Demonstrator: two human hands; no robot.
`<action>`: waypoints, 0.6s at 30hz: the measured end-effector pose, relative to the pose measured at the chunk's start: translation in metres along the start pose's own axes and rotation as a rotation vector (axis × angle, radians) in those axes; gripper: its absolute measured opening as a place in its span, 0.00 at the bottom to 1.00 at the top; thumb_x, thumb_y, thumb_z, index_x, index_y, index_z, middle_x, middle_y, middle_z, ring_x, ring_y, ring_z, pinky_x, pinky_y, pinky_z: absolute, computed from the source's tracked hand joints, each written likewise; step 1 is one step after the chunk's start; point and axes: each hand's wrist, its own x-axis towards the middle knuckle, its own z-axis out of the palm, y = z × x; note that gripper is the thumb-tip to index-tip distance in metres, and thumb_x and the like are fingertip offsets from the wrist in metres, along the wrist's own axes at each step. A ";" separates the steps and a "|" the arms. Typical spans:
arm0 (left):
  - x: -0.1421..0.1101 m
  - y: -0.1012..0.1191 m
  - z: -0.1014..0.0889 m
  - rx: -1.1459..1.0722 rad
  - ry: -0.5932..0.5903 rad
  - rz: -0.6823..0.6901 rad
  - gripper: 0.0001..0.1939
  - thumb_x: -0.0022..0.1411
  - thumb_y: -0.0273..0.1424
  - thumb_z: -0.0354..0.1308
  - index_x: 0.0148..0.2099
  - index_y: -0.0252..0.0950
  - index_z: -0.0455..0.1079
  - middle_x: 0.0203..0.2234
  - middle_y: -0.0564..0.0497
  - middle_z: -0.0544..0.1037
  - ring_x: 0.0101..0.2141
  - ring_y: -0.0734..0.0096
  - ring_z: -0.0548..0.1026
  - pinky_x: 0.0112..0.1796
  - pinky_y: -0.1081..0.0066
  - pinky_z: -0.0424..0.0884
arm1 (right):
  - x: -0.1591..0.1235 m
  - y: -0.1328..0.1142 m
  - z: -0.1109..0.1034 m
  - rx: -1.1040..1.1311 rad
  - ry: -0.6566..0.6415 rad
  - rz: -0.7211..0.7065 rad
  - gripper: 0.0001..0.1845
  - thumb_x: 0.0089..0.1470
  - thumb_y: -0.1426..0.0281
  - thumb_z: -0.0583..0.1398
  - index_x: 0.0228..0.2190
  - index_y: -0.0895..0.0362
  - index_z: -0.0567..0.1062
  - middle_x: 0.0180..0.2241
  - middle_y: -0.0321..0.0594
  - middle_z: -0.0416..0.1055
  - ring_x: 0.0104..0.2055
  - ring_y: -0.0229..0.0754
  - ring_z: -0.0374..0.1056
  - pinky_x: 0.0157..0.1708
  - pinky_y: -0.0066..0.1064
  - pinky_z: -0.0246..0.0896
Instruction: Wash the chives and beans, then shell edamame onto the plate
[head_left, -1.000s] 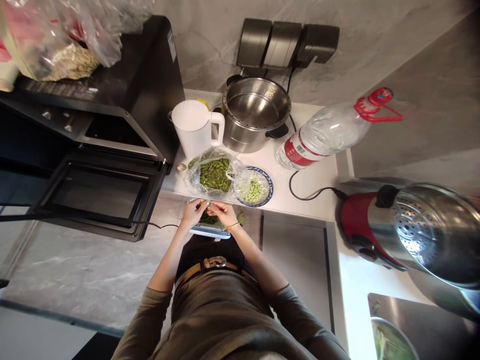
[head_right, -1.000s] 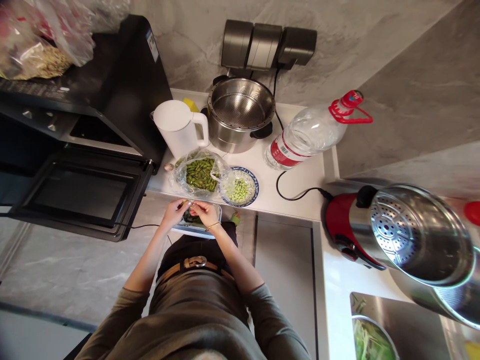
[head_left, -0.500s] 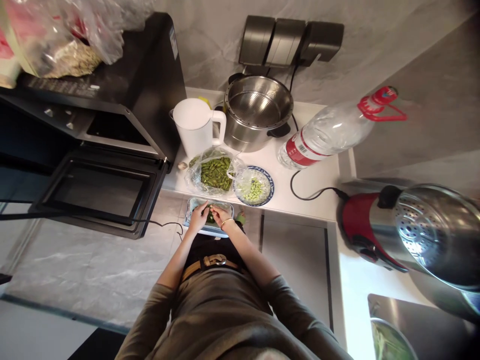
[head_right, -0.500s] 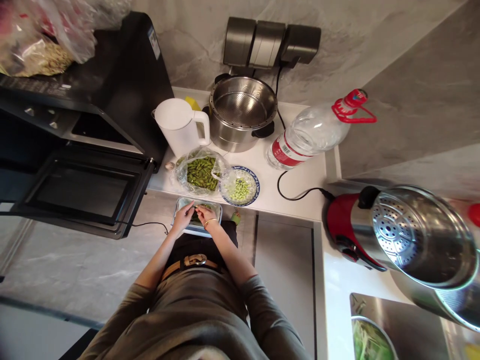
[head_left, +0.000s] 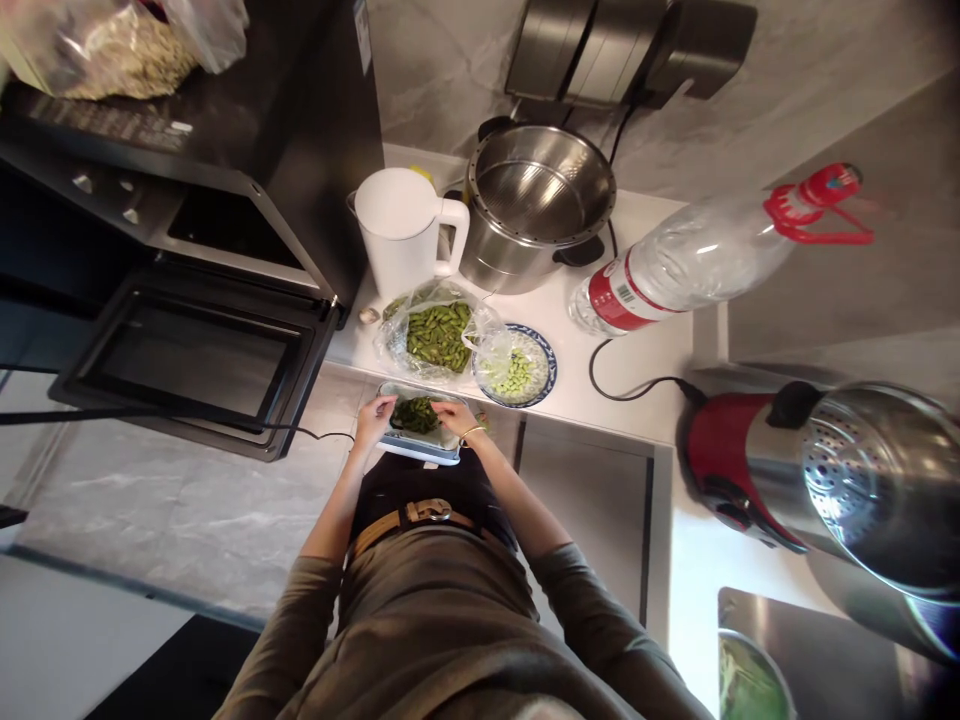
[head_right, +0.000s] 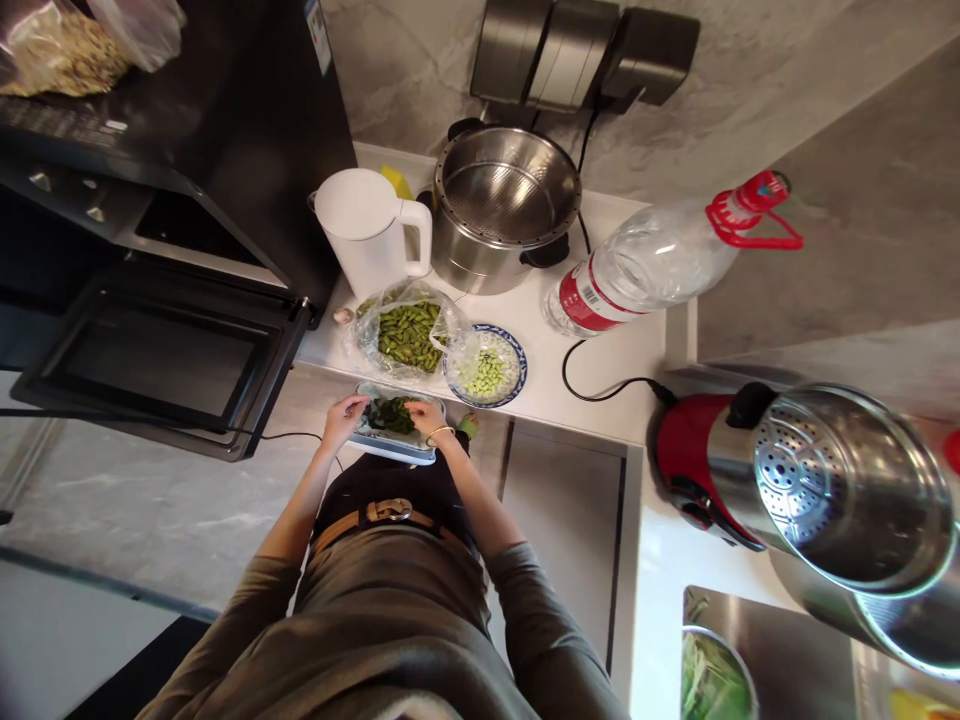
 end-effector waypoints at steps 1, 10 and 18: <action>-0.001 -0.002 -0.005 -0.005 0.025 -0.018 0.10 0.60 0.31 0.55 0.40 0.34 0.75 0.39 0.45 0.81 0.38 0.69 0.79 0.43 0.69 0.73 | 0.000 0.003 -0.002 -0.046 0.010 -0.006 0.16 0.45 0.78 0.57 0.35 0.54 0.80 0.37 0.41 0.79 0.37 0.42 0.73 0.40 0.35 0.69; -0.014 -0.007 -0.008 -0.085 0.100 -0.092 0.11 0.60 0.32 0.55 0.40 0.33 0.74 0.39 0.43 0.80 0.38 0.67 0.79 0.44 0.67 0.73 | 0.004 0.032 0.007 -0.409 -0.026 -0.042 0.13 0.46 0.81 0.59 0.29 0.55 0.80 0.35 0.41 0.79 0.41 0.48 0.74 0.49 0.38 0.65; -0.051 -0.030 0.018 0.122 0.187 -0.004 0.11 0.62 0.27 0.50 0.42 0.35 0.74 0.40 0.45 0.80 0.41 0.66 0.78 0.46 0.63 0.73 | 0.035 0.057 0.031 -0.863 -0.313 -0.158 0.13 0.59 0.71 0.58 0.46 0.58 0.73 0.53 0.47 0.68 0.54 0.47 0.65 0.53 0.39 0.62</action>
